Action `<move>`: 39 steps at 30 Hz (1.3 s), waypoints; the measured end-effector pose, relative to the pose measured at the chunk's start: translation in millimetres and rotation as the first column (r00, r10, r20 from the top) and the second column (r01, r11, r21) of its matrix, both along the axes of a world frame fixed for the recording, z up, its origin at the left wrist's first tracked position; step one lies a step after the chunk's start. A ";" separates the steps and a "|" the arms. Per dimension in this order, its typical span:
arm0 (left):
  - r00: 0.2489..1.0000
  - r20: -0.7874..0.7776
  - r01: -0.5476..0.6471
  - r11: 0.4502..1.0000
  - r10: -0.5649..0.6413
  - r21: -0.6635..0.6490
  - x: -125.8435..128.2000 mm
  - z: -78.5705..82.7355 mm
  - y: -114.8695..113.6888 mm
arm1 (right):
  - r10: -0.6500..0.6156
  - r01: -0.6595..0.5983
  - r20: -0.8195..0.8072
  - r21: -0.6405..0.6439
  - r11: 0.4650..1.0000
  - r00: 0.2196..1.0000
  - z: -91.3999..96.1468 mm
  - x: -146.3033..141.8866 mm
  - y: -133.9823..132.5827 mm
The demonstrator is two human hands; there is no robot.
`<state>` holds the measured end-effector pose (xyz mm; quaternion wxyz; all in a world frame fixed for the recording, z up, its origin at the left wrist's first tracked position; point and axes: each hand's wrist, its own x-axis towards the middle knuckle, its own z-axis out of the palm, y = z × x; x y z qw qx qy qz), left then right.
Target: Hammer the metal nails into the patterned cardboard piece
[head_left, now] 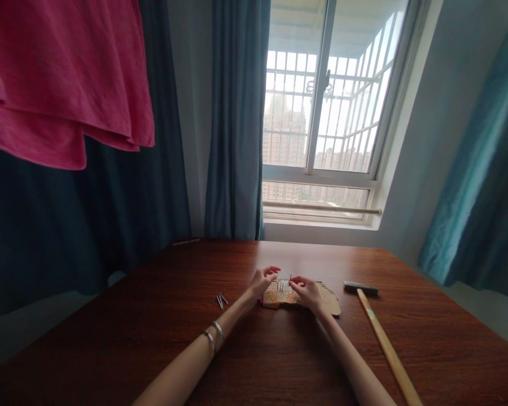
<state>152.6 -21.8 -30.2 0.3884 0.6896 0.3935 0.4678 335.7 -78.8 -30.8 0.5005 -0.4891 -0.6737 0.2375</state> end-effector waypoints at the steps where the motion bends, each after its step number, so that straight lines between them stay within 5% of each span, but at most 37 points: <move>1: 1.000 -0.008 0.024 1.000 -0.024 0.006 0.8 -1.6 0.9 | 0.000 0.000 0.012 0.002 1.000 1.000 -2.4 -2.0 2.7; 7: 0.980 -0.025 0.195 0.981 -0.195 -0.022 3.8 -6.8 -2.3 | 0.004 -0.006 0.075 0.030 1.000 0.997 -17.2 -6.7 11.8; 15: 0.960 -0.027 0.277 0.961 -0.278 -0.020 1.9 -21.0 4.5 | 0.006 -0.014 0.126 0.066 0.998 0.992 -19.5 -3.9 12.9; 39: 0.971 -0.018 0.239 0.971 -0.239 -0.022 8.3 -25.3 -3.6 | 0.002 -0.010 0.100 0.083 0.996 0.995 -30.6 -4.6 15.7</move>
